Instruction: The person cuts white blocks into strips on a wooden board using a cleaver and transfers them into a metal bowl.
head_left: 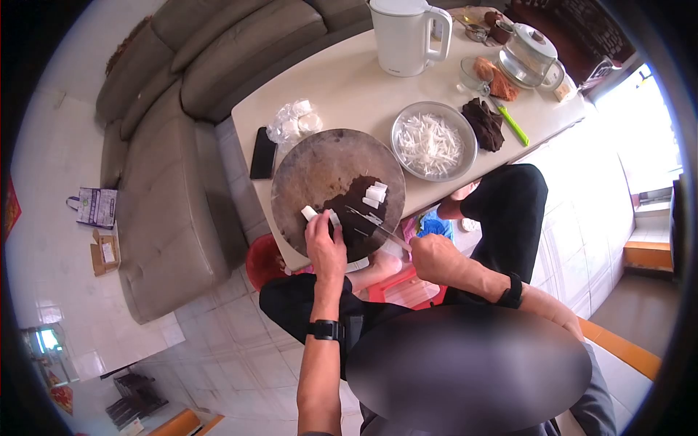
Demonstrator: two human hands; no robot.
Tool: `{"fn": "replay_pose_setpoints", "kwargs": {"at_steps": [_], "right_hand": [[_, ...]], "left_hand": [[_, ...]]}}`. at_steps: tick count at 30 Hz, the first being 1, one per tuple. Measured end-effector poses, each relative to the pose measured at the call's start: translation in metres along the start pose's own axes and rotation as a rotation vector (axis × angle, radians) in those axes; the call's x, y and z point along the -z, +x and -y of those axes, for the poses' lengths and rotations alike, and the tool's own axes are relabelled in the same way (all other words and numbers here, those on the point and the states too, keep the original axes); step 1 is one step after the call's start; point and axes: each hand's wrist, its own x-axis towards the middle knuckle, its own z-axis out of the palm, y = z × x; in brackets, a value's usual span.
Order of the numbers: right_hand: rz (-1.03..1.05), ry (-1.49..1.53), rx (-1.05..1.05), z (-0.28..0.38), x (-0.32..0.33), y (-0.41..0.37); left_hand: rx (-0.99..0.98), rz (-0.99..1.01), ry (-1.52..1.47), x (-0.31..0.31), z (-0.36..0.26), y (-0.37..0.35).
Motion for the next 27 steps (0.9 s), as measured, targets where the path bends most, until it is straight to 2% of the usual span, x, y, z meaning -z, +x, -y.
{"fn": "replay_pose_setpoints", "kwargs": {"at_steps": [1,3,5,7,10,14,16,20,27], "right_hand": [[0.016,0.041,-0.021,-0.001,-0.001,-0.001],[0.033,0.082,-0.047,-0.003,-0.001,-0.002],[0.019,0.113,-0.052,-0.004,0.0,-0.003],[0.036,0.12,-0.077,-0.007,-0.003,-0.005],[0.061,0.12,-0.101,-0.007,-0.003,-0.007],[0.072,0.113,-0.095,0.001,0.004,-0.008],[0.075,0.11,-0.076,0.003,0.006,-0.01],[0.083,0.07,0.003,0.004,0.008,-0.016],[0.16,0.017,-0.001,0.004,0.013,-0.023]], "left_hand": [[0.0,0.0,0.0,0.001,0.005,0.006],[0.006,0.182,-0.046,0.002,0.014,0.018],[-0.001,0.22,-0.044,0.004,0.017,0.024],[-0.027,0.356,-0.073,0.009,0.015,0.029],[0.03,0.411,-0.124,0.014,0.014,0.028],[-0.021,0.397,-0.108,0.014,0.016,0.021],[-0.112,0.243,-0.066,0.011,0.014,0.018],[-0.117,0.246,-0.039,0.011,0.011,0.021],[-0.106,0.338,-0.106,0.012,0.014,0.026]]}}
